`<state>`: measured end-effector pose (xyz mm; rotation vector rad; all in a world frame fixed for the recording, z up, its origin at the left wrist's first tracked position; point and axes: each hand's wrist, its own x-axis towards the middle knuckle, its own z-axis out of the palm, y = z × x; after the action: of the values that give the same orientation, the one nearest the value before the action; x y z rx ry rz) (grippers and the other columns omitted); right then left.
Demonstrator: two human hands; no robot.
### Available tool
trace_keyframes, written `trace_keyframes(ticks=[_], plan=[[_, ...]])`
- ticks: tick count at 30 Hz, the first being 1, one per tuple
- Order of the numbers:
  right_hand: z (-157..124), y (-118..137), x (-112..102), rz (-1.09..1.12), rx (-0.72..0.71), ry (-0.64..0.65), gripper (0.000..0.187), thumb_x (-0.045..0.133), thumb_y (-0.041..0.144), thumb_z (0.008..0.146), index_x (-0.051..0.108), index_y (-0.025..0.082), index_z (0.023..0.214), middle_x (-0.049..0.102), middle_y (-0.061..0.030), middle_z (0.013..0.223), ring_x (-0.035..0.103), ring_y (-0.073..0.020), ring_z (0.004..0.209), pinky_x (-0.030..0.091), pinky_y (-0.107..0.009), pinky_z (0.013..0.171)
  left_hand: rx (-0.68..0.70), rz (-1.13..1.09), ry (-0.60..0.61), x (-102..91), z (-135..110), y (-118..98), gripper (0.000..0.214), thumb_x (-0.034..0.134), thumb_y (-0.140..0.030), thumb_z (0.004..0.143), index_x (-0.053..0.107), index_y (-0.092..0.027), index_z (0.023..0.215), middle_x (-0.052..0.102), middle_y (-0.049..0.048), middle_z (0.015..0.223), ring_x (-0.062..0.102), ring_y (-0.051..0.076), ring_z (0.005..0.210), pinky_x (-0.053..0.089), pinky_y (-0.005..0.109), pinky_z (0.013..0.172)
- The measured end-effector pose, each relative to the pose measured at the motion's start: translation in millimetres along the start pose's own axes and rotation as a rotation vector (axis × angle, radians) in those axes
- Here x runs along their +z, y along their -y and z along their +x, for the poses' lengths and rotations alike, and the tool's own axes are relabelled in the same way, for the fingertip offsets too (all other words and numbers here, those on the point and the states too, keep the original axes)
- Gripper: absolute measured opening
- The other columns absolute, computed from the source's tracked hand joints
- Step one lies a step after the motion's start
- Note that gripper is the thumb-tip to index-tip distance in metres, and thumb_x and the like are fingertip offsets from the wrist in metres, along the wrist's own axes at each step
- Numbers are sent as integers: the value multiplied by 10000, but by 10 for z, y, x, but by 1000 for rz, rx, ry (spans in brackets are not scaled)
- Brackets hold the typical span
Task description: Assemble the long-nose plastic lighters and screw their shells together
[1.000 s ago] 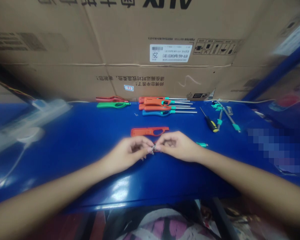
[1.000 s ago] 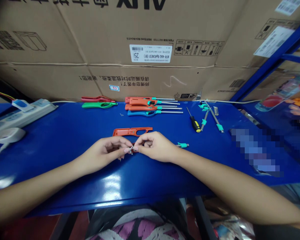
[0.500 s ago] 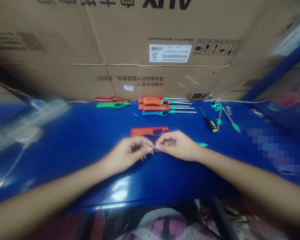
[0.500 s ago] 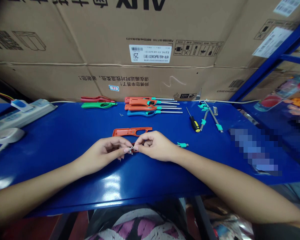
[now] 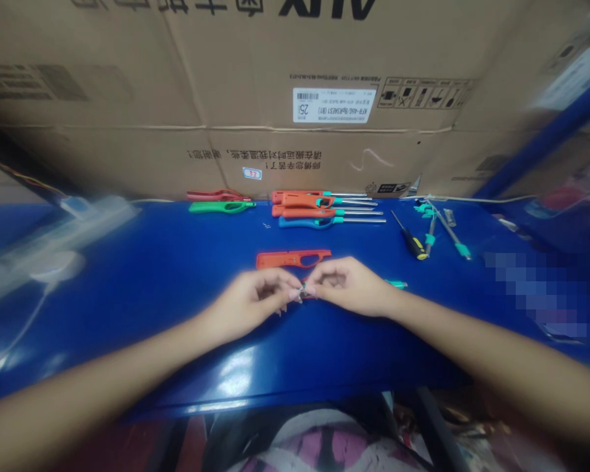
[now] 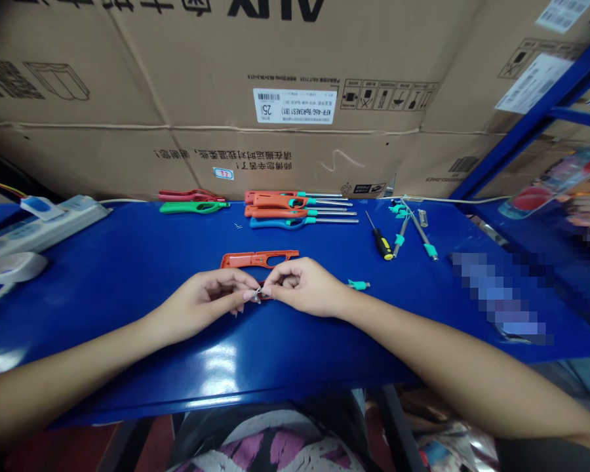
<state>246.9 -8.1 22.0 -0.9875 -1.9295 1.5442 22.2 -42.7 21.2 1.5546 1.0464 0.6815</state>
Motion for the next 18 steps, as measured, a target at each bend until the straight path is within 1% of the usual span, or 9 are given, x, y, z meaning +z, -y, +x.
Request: trace_keyframes(ticks=[6,12,18], plan=[[1,9,1,4,-1,7,174,717,324,833,712,150,842,747,-39,826,676,-128,734,546,-265,724,-8,6,5,5,-3,-4,261,659,-352,906,688,-124,1031,727,71,925,642,136,741,545,262,712],[2,20,-7,-6,-8,8,196,728,348,826,715,153,843,735,-34,805,665,-128,717,542,-262,705,-4,13,-5,12,-10,-11,260,661,-359,903,691,-132,1026,726,64,910,640,137,727,545,266,706],[1,14,-7,-21,-15,14,206,724,356,828,715,150,846,721,-27,776,640,-120,677,523,-251,661,15,30,-5,8,-5,-5,246,653,-342,908,694,-132,1028,727,62,911,641,133,729,543,259,704]])
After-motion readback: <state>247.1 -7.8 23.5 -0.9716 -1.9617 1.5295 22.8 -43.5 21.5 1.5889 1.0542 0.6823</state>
